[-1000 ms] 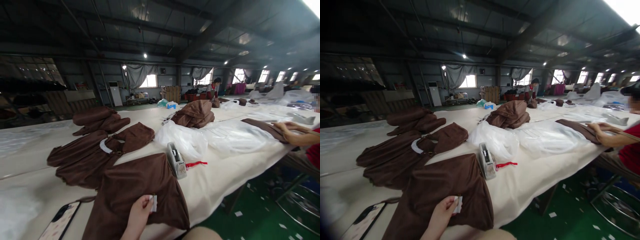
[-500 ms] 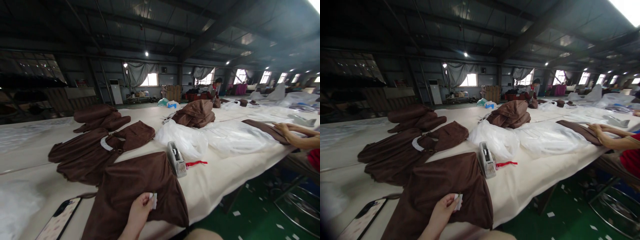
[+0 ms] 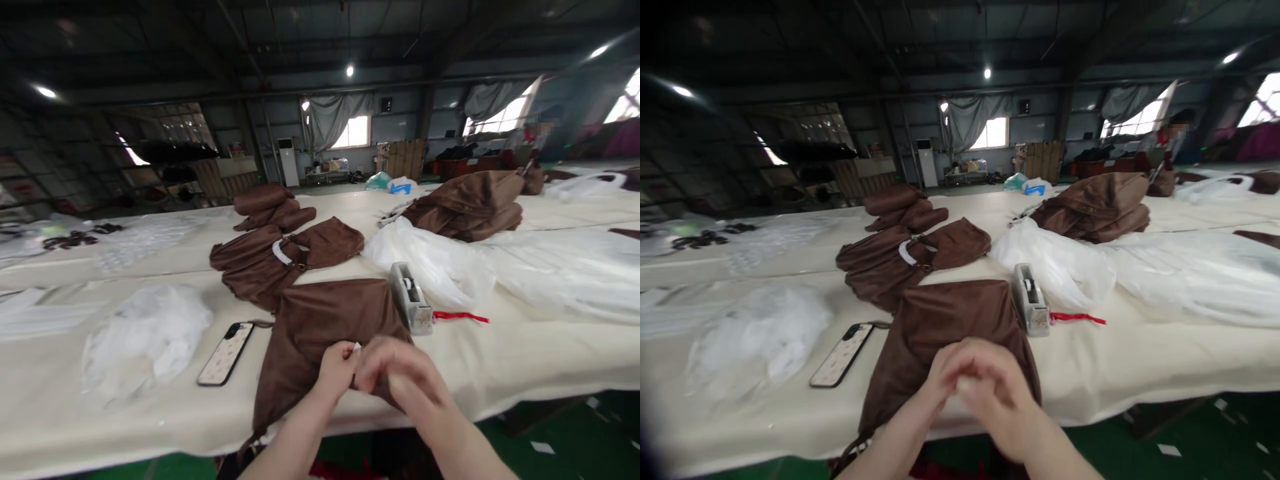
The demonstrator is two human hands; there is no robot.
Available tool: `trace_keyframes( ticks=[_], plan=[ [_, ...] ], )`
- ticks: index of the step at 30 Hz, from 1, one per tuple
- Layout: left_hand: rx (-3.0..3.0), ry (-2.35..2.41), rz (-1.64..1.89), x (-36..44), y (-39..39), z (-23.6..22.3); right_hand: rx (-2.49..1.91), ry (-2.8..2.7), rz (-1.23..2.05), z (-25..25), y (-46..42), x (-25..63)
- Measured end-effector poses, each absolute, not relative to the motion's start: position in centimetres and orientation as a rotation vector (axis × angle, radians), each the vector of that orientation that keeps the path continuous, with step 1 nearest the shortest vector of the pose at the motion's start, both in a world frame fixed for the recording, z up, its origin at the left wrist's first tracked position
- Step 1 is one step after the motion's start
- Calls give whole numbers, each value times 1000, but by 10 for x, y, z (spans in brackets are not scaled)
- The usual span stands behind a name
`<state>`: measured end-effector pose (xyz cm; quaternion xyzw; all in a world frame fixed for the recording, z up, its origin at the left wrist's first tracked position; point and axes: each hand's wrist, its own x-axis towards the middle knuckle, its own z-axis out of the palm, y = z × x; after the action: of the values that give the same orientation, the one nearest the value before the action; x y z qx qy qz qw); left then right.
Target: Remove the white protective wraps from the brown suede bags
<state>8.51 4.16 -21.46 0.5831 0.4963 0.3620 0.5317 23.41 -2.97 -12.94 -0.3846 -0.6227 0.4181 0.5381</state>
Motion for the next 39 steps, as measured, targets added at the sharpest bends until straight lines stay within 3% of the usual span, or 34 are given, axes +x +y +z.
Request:
trace_keyframes(
  ticks=[6, 9, 18, 29, 39],
  plan=[
    [1472, 1262, 864, 87, 44, -219, -1595, -1221, 1017, -195, 20, 240],
    [1517, 1281, 840, 87, 46, -223, -1704, -1312, 1133, -217, 24, 240],
    [1700, 1336, 806, 84, 41, -211, -1561, -1222, 1158, -229, 23, 226],
    [2059, 1470, 664, 84, 26, -186, -1446, -1353, 1051, -210, 17, 231],
    [2075, 1538, 710, 82, 30, -177, -1347, -1185, 1381, -228, 20, 223]
  ],
)
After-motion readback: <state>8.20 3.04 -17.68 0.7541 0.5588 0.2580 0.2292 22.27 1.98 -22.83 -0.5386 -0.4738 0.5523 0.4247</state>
